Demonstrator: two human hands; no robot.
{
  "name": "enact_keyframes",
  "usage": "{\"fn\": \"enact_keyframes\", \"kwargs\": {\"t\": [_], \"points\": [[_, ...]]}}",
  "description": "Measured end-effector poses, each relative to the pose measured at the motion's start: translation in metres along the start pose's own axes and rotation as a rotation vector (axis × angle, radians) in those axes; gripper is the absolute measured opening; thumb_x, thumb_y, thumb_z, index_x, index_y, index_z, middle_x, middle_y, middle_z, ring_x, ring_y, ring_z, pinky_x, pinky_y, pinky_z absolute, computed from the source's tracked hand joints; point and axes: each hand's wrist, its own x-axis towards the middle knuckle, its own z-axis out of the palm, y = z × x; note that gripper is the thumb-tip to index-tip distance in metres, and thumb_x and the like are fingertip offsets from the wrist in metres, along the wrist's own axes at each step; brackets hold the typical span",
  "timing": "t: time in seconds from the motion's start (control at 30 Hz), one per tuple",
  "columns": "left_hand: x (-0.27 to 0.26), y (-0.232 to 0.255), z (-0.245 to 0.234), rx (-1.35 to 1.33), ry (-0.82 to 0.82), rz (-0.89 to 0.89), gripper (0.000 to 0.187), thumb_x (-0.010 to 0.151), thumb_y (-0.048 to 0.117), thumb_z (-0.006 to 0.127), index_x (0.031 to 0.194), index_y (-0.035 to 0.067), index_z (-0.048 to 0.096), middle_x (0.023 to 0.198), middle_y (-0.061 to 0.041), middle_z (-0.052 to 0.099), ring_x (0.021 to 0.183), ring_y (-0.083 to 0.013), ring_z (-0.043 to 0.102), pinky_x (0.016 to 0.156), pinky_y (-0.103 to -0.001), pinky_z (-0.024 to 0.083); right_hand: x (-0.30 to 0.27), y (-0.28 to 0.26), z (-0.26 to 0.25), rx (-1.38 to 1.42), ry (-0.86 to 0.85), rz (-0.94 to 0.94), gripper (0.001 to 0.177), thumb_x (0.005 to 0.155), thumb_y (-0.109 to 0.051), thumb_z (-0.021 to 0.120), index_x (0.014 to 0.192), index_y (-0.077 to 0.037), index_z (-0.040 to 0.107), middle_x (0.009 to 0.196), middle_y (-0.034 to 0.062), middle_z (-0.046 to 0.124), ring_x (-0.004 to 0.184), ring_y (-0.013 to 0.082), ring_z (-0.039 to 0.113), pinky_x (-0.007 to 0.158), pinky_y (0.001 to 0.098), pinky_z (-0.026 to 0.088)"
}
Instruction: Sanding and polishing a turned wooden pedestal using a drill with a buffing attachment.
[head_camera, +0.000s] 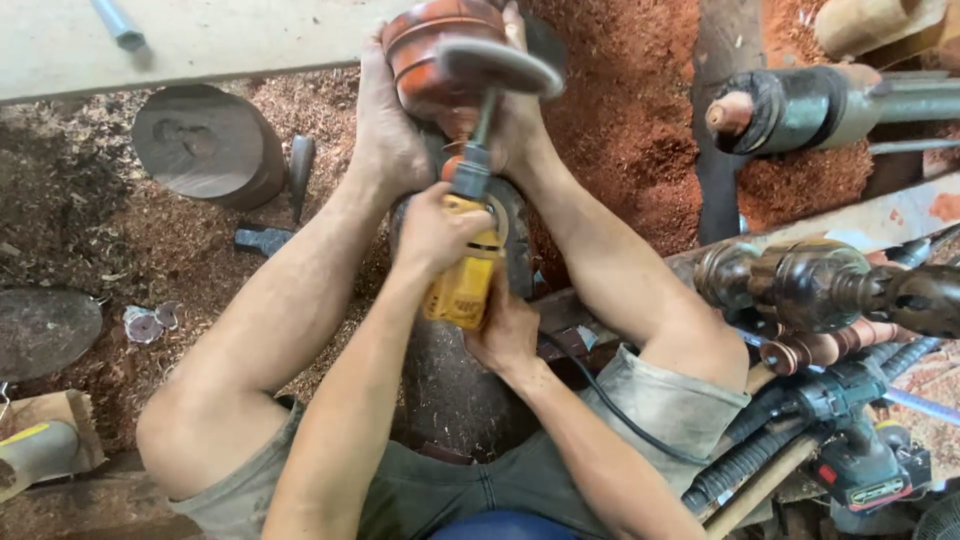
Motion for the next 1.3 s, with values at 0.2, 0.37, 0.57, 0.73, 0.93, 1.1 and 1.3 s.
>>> {"fn": "enact_keyframes", "kwargs": {"t": [0.2,0.37,0.57,0.73,0.93,1.1,1.3], "points": [[0.003,-0.038,-0.027,-0.479,0.086,0.004,0.024,0.075,0.011,0.076,0.096,0.001,0.068,0.084,-0.008,0.074,0.071,-0.018,0.072,0.067,-0.033,0.061,0.037,-0.021,-0.033,-0.203,-0.043,-0.296,0.106,0.073,-0.006,0.074,0.161,-0.001,0.016,0.073,0.0107,0.061,0.057,0.0286,0.059,0.052,0.0421,0.05],[0.005,-0.031,-0.02,-0.579,0.096,0.007,0.023,0.079,0.01,0.075,0.097,-0.002,0.067,0.084,-0.009,0.073,0.071,-0.0177,0.07,0.066,-0.032,0.06,0.041,-0.024,-0.045,-0.211,-0.012,-0.339,0.107,0.063,-0.006,0.075,0.158,0.0,0.025,0.077,0.0123,0.062,0.06,0.0299,0.061,0.056,0.0438,0.051],[0.023,0.006,0.013,-0.351,0.003,0.058,0.049,0.073,0.017,0.083,0.111,-0.004,0.059,0.093,-0.009,0.078,0.081,-0.0171,0.075,0.073,-0.031,0.064,0.022,-0.014,-0.033,-0.056,0.027,0.003,0.114,0.07,-0.018,0.083,0.159,0.001,0.013,0.088,0.0158,0.072,0.068,0.0335,0.072,0.058,0.0428,0.058],[0.013,0.018,0.004,-0.053,-0.011,0.02,0.045,0.07,0.018,0.082,0.109,0.0,0.069,0.088,-0.011,0.078,0.076,-0.0176,0.075,0.071,-0.031,0.06,0.022,-0.008,-0.031,-0.111,-0.007,-0.013,0.113,0.074,-0.022,0.085,0.158,0.0,0.014,0.087,0.0173,0.071,0.064,0.0338,0.07,0.053,0.0415,0.056],[0.01,-0.016,-0.018,-0.372,0.048,0.046,0.03,0.075,0.012,0.078,0.102,0.001,0.07,0.085,-0.007,0.074,0.071,-0.0134,0.071,0.066,-0.03,0.06,0.041,-0.023,-0.047,-0.309,-0.105,-0.161,0.102,0.073,-0.005,0.074,0.161,0.002,0.022,0.074,0.0129,0.063,0.06,0.0291,0.064,0.057,0.0413,0.053],[0.013,-0.037,-0.019,-0.561,0.106,0.028,0.021,0.077,0.009,0.077,0.093,0.001,0.067,0.081,-0.004,0.071,0.067,-0.0124,0.067,0.062,-0.029,0.058,0.056,-0.033,-0.07,-0.285,-0.156,-0.28,0.104,0.068,-0.001,0.07,0.16,-0.002,0.023,0.082,0.0104,0.064,0.067,0.0282,0.064,0.064,0.0422,0.053],[0.017,-0.027,-0.012,-0.64,0.154,0.024,0.017,0.081,0.01,0.076,0.092,0.001,0.065,0.08,-0.003,0.068,0.067,-0.0119,0.064,0.062,-0.029,0.055,0.067,-0.033,-0.09,-0.28,-0.154,-0.287,0.105,0.066,-0.001,0.07,0.161,-0.008,0.025,0.081,0.0093,0.065,0.069,0.0285,0.067,0.064,0.0434,0.054]]}}
